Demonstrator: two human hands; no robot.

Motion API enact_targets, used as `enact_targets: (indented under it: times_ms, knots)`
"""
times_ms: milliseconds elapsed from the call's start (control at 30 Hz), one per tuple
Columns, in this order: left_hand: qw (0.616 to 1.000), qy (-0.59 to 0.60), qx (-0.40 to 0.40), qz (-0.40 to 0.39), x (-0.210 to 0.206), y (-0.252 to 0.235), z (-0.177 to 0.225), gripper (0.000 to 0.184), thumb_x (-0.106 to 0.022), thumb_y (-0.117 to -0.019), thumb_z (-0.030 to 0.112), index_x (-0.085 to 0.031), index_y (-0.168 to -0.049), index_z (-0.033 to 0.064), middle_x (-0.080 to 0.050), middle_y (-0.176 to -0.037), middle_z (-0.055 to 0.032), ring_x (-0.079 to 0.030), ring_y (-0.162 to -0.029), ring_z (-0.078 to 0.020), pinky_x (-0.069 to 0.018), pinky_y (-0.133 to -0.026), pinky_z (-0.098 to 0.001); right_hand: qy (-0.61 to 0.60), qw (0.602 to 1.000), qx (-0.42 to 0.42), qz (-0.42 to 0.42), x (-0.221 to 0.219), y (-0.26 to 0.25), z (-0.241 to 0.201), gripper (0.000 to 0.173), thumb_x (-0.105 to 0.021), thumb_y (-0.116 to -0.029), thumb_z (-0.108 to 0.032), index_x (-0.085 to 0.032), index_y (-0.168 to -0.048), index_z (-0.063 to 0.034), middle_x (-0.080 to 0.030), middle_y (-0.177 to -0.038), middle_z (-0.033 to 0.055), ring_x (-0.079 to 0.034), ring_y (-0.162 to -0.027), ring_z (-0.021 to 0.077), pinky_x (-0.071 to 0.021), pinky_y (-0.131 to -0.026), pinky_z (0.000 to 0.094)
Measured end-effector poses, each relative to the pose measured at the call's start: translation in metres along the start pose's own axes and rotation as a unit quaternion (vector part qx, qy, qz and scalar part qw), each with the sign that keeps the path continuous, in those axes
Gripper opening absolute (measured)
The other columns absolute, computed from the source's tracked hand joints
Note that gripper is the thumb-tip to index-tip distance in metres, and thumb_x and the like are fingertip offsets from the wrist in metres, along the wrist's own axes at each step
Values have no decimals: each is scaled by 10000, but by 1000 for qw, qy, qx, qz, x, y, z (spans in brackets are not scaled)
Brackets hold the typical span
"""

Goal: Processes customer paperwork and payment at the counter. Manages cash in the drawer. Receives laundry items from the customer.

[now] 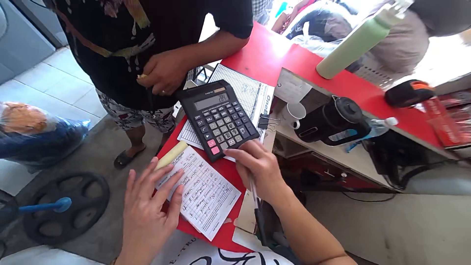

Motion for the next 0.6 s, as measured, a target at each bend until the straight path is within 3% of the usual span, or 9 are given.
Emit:
enact_targets:
  times_ms: [100, 200, 367, 433, 500, 600]
  knots:
    - [1000, 1, 5, 0, 1, -1, 0, 332, -539, -1036, 407, -743, -1245, 246, -659, -1364, -61, -453, -1441, -319, -215, -1218, -635, 15, 999, 28, -26, -17, -8, -2, 226, -650, -992, -227, -764, -1170, -145, -664, -832, 37, -635, -768, 173, -529, -628, 298]
    - [1000, -4, 5, -4, 0, 3, -1, 334, -545, -1035, 399, -744, -1242, 229, -659, -1360, -84, -455, -1436, -339, -217, -1216, -636, 25, 999, 29, -18, -21, -13, 4, 274, -725, -950, -292, -760, -1163, -124, -654, -838, 41, -634, -776, 188, -524, -622, 310]
    - [1000, -10, 0, 2, -2, 2, 0, 335, -534, -1038, 386, -740, -1246, 224, -657, -1359, -93, -452, -1438, -340, -223, -1218, -624, 48, 999, 10, -17, -20, -16, 19, 205, -660, -981, -194, -757, -1141, -111, -652, -838, 40, -622, -760, 193, -506, -611, 318]
    - [1000, -11, 0, 8, -2, 3, 0, 327, -539, -1035, 381, -741, -1241, 227, -660, -1355, -86, -458, -1435, -337, -246, -1217, -614, 27, 1000, 10, -9, -17, -15, 19, 199, -638, -947, -135, -778, -1088, -118, -668, -814, 26, -629, -740, 166, -514, -607, 305]
    - [1000, -12, 0, 12, -2, 3, -1, 324, -540, -1031, 377, -744, -1231, 225, -668, -1345, -83, -471, -1424, -341, -300, -1206, -580, -4, 1000, 20, 9, -17, -14, 15, 234, -621, -895, -86, -805, -1036, -126, -609, -732, 13, -587, -678, 142, -470, -560, 285]
    - [1000, -16, -5, 16, -3, 4, -1, 329, -528, -1032, 381, -736, -1242, 238, -661, -1364, -60, -466, -1430, -326, -320, -1205, -538, -4, 1000, 25, 10, -21, -12, 12, 246, -616, -886, -79, -817, -1011, -145, -633, -736, 15, -611, -698, 148, -491, -570, 291]
Point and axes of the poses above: each hand's wrist, its own y-axis away from the middle knuckle, its own x-axis out of the back of the hand, z = x × y, the point moved 6 cm from there along -y, towards the middle knuckle
